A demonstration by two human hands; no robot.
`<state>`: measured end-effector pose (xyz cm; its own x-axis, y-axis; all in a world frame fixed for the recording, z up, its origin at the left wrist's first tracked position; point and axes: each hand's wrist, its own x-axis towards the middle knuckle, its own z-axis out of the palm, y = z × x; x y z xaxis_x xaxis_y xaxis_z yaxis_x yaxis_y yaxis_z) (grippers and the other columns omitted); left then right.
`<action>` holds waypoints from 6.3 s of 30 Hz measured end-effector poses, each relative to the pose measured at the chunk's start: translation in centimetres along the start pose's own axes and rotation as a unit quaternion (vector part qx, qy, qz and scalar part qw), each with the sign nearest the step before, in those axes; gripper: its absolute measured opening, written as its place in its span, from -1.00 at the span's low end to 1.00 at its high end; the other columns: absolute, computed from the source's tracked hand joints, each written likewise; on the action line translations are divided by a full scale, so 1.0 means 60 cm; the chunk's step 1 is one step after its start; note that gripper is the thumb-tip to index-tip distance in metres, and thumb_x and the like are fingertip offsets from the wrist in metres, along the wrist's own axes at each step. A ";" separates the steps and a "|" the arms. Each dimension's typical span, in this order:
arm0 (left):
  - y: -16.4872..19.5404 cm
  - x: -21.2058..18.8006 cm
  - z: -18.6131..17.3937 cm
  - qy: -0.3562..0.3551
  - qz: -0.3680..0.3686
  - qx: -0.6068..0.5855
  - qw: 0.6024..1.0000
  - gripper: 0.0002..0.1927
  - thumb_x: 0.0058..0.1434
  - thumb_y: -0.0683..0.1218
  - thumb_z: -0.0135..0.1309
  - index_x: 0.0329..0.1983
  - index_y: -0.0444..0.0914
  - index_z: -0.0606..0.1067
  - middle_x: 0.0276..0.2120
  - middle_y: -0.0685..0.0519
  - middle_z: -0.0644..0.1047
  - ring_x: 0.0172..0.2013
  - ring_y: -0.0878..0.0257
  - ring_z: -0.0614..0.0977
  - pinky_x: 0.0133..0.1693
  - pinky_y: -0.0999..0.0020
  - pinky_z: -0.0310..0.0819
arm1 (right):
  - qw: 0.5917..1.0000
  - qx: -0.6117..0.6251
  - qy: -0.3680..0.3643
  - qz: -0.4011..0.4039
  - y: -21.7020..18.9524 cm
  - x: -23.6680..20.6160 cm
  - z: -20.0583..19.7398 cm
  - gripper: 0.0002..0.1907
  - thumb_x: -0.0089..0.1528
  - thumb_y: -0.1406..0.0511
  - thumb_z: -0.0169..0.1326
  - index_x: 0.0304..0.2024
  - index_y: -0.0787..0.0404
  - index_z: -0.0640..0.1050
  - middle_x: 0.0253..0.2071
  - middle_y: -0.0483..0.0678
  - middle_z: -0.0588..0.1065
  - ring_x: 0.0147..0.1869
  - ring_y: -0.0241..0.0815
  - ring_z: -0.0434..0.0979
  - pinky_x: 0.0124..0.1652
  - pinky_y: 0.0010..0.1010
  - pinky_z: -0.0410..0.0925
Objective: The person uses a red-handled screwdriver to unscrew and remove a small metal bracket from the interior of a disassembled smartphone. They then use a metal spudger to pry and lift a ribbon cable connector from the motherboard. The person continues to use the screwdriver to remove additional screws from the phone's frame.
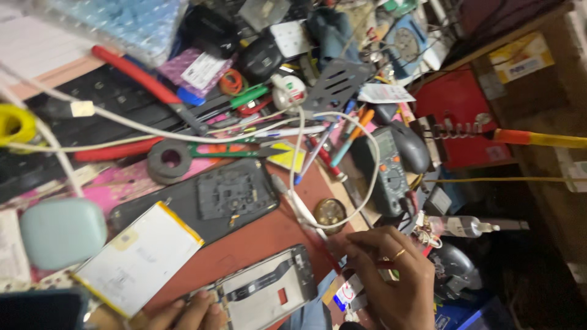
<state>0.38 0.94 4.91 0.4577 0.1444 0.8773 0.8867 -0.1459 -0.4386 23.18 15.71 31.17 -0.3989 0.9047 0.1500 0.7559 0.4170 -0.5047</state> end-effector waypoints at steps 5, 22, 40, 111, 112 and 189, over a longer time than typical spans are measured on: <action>-0.026 -0.023 0.005 -0.020 -0.041 -0.055 0.997 -0.71 0.43 0.17 -0.14 -0.02 -0.08 0.41 -0.20 0.19 0.47 -0.07 0.19 0.39 -0.07 0.19 0.43 | 0.992 -0.039 0.070 -0.095 -0.020 0.081 0.004 -0.76 0.20 0.51 0.15 -0.09 0.24 0.64 -0.23 -0.04 0.57 -0.24 -0.22 0.61 -0.29 -0.42 0.43; 0.005 0.090 -0.093 -0.280 -0.203 -0.150 0.926 -0.82 0.36 -0.09 0.12 -0.06 -0.28 0.56 -0.10 -0.04 0.63 -0.02 0.09 0.64 0.00 0.25 0.59 | 0.937 -0.197 -0.033 -0.287 0.013 0.141 0.022 -0.87 0.21 0.32 0.22 -0.18 0.16 0.62 -0.21 -0.07 0.59 -0.09 -0.05 0.59 -0.10 -0.20 0.31; -0.009 0.141 -0.098 -0.294 -0.279 -0.179 0.897 -0.76 0.35 0.00 0.05 -0.09 -0.23 0.58 -0.09 0.00 0.65 -0.06 0.12 0.65 -0.09 0.30 0.62 | 0.868 0.430 0.188 -0.162 0.187 -0.030 -0.002 -0.70 0.54 0.12 0.05 0.13 0.17 0.37 -0.16 0.13 0.56 -0.16 -0.16 0.68 -0.22 -0.37 0.59; -0.075 0.226 -0.115 -0.314 -0.341 -0.234 0.855 -0.41 0.35 0.24 0.11 0.01 -0.41 0.55 0.02 -0.18 0.51 0.04 0.00 0.51 0.06 0.15 0.50 | 0.908 0.397 -0.072 -0.111 -0.071 -0.076 0.099 -0.74 0.33 0.40 0.07 -0.01 0.03 0.33 -0.06 0.33 0.55 0.00 0.16 0.70 -0.14 -0.13 0.63; -0.076 0.227 -0.115 -0.314 -0.339 -0.235 0.855 -0.42 0.35 0.24 0.12 0.01 -0.41 0.55 0.02 -0.18 0.51 0.04 0.00 0.51 0.07 0.16 0.51 | 0.888 0.445 -0.098 -0.059 -0.077 -0.082 0.094 -0.76 0.34 0.40 0.02 -0.01 0.03 0.33 -0.04 0.39 0.54 0.02 0.22 0.69 -0.18 -0.10 0.65; -0.097 0.227 -0.124 -0.339 -0.325 -0.230 0.852 -0.58 0.16 -0.06 0.15 0.01 -0.44 0.53 -0.05 -0.16 0.53 -0.01 -0.03 0.58 0.03 0.11 0.54 | 0.920 0.328 -0.011 -0.213 -0.106 -0.050 0.128 -0.46 0.04 0.57 0.30 -0.12 0.03 0.33 -0.08 0.15 0.55 -0.01 -0.04 0.62 -0.15 -0.36 0.61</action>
<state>1.00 -3.53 20.87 -0.0504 0.8509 0.5230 0.9192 -0.1652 0.3575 15.59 9.64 27.41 -0.6031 0.6655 0.4397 0.0543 0.5842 -0.8098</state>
